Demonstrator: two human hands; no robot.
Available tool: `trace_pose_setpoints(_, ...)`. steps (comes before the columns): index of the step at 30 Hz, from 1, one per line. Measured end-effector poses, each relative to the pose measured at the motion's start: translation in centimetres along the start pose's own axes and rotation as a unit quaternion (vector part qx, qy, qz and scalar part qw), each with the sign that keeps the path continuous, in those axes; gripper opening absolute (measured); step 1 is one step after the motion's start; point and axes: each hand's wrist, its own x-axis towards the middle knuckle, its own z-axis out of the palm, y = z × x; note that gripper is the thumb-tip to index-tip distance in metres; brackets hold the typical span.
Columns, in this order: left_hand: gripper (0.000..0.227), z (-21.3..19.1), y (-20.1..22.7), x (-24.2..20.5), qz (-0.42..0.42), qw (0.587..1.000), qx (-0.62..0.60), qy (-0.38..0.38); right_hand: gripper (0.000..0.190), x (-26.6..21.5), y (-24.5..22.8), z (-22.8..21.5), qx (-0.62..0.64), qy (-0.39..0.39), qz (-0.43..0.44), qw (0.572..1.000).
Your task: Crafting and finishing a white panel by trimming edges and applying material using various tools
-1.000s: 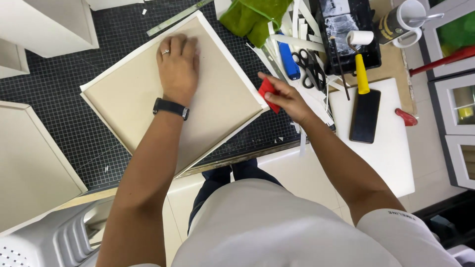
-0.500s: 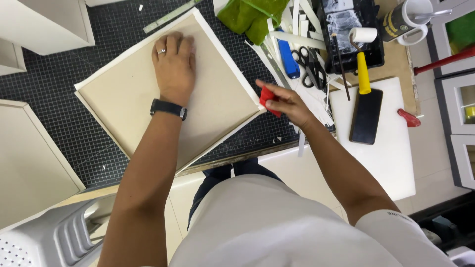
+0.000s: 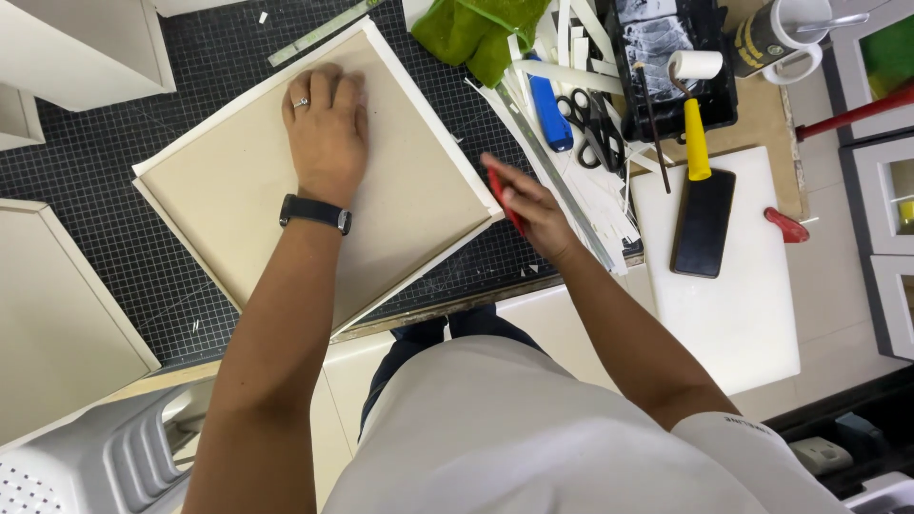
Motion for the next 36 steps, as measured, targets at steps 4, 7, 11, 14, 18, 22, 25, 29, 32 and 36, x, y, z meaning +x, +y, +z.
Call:
trace_pose_setpoints(4,0.031,-0.1,-0.1,0.1,0.002,1.0,0.007,0.006,0.069,-0.1,0.0,0.4,-0.025,0.02,0.028,0.999)
trace_pose_setpoints(7,0.028,-0.2,0.3,0.1,0.002,1.0,0.012,0.001,0.063,-0.5,0.2,0.3,0.026,0.035,-0.001,0.999)
trace_pose_setpoints(11,0.029,-0.3,0.2,0.1,0.006,1.0,0.012,0.006,0.052,-0.4,-1.5,-0.8,-0.166,0.016,0.027,0.986)
trace_pose_setpoints(14,0.024,-0.3,0.4,-0.1,0.01,1.0,0.01,0.016,0.051,-0.1,-2.2,-3.1,-0.296,0.01,-0.044,0.954)
trace_pose_setpoints(18,0.021,-0.4,0.4,0.2,0.013,0.999,0.01,0.028,0.046,1.0,-3.2,-4.6,-0.496,-0.064,-0.216,0.838)
trace_pose_setpoints(22,0.02,-0.6,0.6,0.1,0.006,1.0,0.003,0.023,0.041,1.5,-3.6,-4.0,-0.538,-0.042,-0.261,0.801)
trace_pose_setpoints(25,0.021,-0.7,0.5,0.4,0.003,1.0,0.009,0.022,0.042,1.4,-3.8,-4.1,-0.522,-0.063,-0.291,0.799)
trace_pose_setpoints(29,0.02,-0.7,0.7,0.2,0.01,1.0,0.007,0.025,0.036,1.8,-4.2,-3.6,-0.536,-0.063,-0.299,0.787)
trace_pose_setpoints(32,0.021,-0.6,0.5,0.6,0.008,0.999,0.011,0.032,0.033,2.0,-5.0,-3.9,-0.533,-0.073,-0.311,0.784)
trace_pose_setpoints(36,0.019,-0.9,0.7,0.4,0.009,0.999,0.006,0.032,0.033,2.7,-4.8,-3.5,-0.556,-0.078,-0.335,0.757)
